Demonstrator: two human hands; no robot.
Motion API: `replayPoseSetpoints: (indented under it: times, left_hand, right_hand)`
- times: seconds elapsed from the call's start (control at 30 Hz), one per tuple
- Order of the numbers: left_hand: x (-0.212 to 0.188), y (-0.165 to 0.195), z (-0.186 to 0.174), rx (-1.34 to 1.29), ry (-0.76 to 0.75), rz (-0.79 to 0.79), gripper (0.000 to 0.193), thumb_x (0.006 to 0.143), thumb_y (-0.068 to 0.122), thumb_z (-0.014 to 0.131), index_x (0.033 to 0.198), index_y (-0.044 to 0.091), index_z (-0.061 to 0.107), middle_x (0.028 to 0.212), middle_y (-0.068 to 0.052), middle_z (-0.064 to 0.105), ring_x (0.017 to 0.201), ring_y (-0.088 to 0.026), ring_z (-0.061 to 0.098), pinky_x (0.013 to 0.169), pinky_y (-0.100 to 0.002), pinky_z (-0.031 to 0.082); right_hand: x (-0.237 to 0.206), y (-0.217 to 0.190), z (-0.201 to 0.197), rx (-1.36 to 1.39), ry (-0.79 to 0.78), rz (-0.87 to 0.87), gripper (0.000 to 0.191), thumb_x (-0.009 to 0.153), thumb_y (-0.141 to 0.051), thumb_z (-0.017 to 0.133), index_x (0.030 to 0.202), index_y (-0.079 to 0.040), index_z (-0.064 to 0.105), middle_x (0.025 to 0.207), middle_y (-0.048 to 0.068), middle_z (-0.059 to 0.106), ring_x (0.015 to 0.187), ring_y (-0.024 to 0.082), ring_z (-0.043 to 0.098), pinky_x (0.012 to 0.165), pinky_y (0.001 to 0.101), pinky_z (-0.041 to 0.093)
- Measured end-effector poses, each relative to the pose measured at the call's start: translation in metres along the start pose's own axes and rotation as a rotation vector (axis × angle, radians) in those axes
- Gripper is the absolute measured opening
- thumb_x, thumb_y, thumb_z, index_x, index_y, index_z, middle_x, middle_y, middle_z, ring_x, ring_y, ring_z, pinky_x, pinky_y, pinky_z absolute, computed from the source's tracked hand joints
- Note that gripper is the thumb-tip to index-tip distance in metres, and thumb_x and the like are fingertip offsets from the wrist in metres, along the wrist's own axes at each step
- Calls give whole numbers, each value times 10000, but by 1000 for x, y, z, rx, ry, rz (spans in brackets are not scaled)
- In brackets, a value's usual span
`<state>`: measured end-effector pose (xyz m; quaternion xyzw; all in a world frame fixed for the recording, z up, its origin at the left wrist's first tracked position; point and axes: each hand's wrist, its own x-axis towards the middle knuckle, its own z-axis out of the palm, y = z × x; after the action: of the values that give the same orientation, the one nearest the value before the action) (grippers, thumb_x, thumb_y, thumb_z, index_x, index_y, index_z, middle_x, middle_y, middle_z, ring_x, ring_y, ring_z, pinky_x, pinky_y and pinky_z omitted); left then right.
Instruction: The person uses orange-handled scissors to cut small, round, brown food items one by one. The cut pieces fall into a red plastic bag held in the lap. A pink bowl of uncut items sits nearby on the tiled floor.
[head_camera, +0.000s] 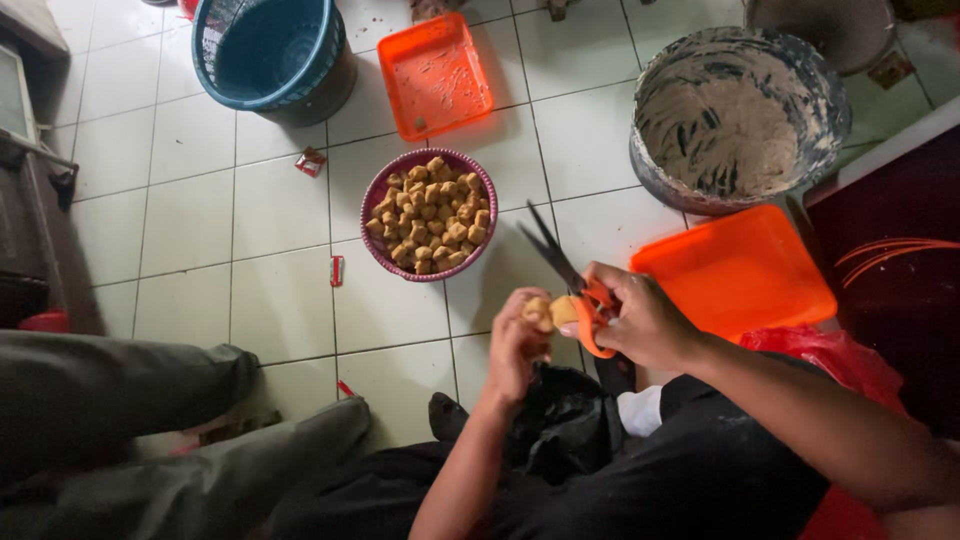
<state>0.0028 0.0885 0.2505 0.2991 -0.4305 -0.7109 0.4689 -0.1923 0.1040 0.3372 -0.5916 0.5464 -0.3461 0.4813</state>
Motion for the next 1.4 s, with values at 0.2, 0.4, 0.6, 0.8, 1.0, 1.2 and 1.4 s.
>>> replayPoseSetpoints:
  times: [0.2,0.4,0.6,0.8,1.0,1.2,1.4]
  left_hand:
    - [9,-3,6,49,37,-226,304,1053,330,625,1055,26,637,852,-73,541,621,-108,520,517,-227,439]
    - [3,16,8,19,79,-361,318,914,187,513,1213,180,623,895,93,621,665,-48,599,517,-214,463]
    - [-4,1,12,-26,-11,-70,392,1124,356,493,1075,7,665,902,-10,656,686,-59,606,519,-196,463]
    - [7,1,3,-48,182,-107,260,1013,298,657,1052,41,665,878,-46,645,686,-73,597,488,-198,392]
    - [15,32,-14,-442,297,-49,289,1012,345,611,1132,83,620,998,-18,654,767,-45,571,539,-175,371]
    - [7,36,-8,-497,336,-12,301,1011,368,580,1140,99,621,999,-12,663,722,-24,530,515,-167,350]
    - [-3,26,-3,-371,232,62,297,1013,301,613,1165,46,633,1011,-53,671,779,-85,601,525,-195,386]
  right_hand:
    - [0,11,2,110,-103,-23,262,805,-110,850,858,-82,594,675,-74,507,635,16,450,555,210,400]
    - [0,8,5,273,-50,-4,233,825,-90,816,897,-74,595,738,-62,615,670,12,597,580,198,479]
    - [1,8,12,19,122,-113,212,834,-52,820,932,-40,633,770,6,702,695,39,684,609,214,548]
    - [-1,17,6,210,-73,-98,300,911,-98,693,1193,-42,605,850,47,757,746,69,715,634,230,565]
    - [-24,17,-13,542,-750,210,1012,755,-668,762,1406,59,491,830,106,729,722,171,682,667,308,556]
    - [-26,16,-5,464,-911,165,1311,641,-936,633,1430,98,467,896,87,732,833,171,701,770,320,573]
    - [-31,29,-7,455,-848,195,1259,647,-943,628,1366,85,522,867,96,711,808,168,669,714,298,482]
